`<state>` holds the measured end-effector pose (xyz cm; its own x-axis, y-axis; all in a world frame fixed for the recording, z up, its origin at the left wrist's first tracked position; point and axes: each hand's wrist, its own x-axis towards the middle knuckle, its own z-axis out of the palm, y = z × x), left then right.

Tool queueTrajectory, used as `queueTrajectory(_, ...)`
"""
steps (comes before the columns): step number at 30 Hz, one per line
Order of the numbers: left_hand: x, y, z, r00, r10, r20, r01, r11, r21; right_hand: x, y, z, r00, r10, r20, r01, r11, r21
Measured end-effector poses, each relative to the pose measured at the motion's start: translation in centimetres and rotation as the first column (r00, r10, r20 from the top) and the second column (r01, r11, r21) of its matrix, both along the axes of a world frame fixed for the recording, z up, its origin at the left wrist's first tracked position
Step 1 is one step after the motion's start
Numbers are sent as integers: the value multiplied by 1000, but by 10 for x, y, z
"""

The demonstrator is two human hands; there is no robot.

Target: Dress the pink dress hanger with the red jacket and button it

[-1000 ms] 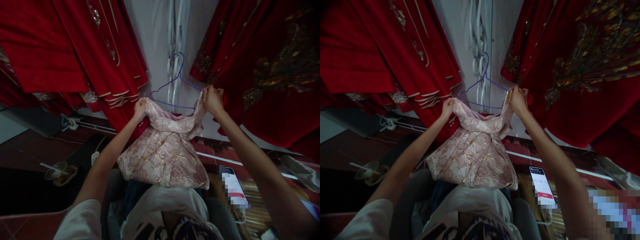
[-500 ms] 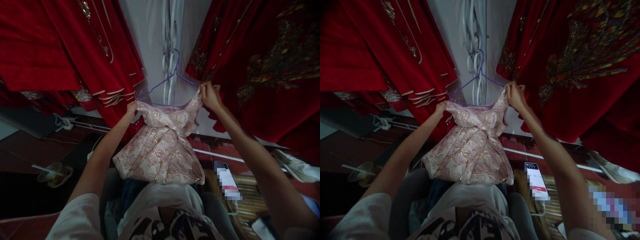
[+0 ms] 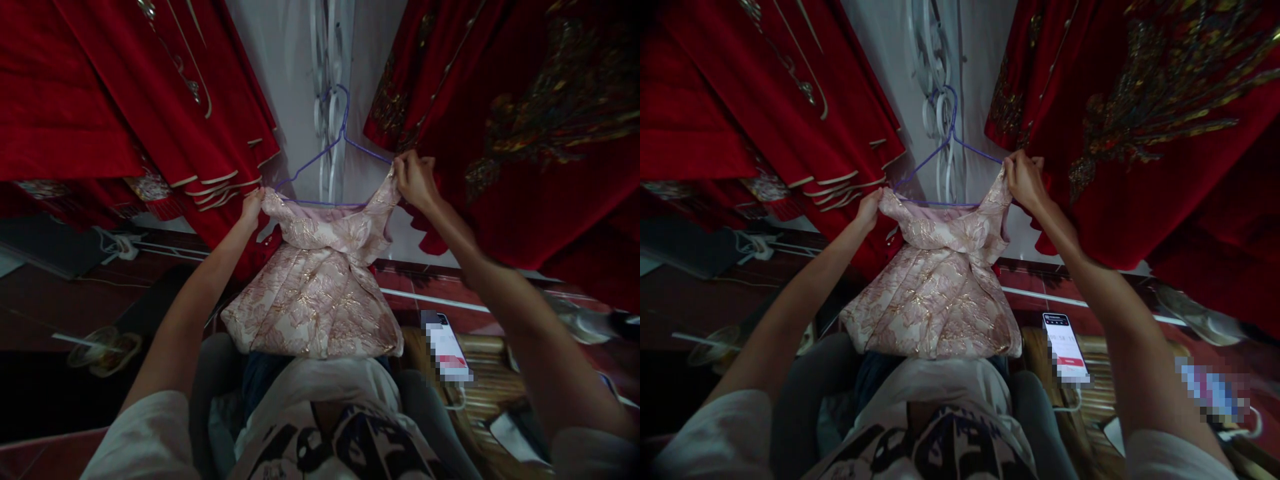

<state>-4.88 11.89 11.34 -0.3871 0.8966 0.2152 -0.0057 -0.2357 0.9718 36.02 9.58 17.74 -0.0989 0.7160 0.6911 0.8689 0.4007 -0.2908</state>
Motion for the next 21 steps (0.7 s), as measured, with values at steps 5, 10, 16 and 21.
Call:
queueTrajectory(5,22,-2,25,982,-163,-96,165,986,15,2,-2,0,1000,-11,8,11,1000,-16)
queueTrajectory(10,32,-10,33,950,-270,-160,277,961,26,4,1,-1,998,63,1,-63,998,24)
queueTrajectory(16,43,-14,23,994,-103,31,99,987,129,-9,-1,-1,996,2,91,-5,999,32)
queueTrajectory(21,51,-17,-6,987,-120,104,119,993,12,-29,0,-5,998,-47,-37,48,999,9)
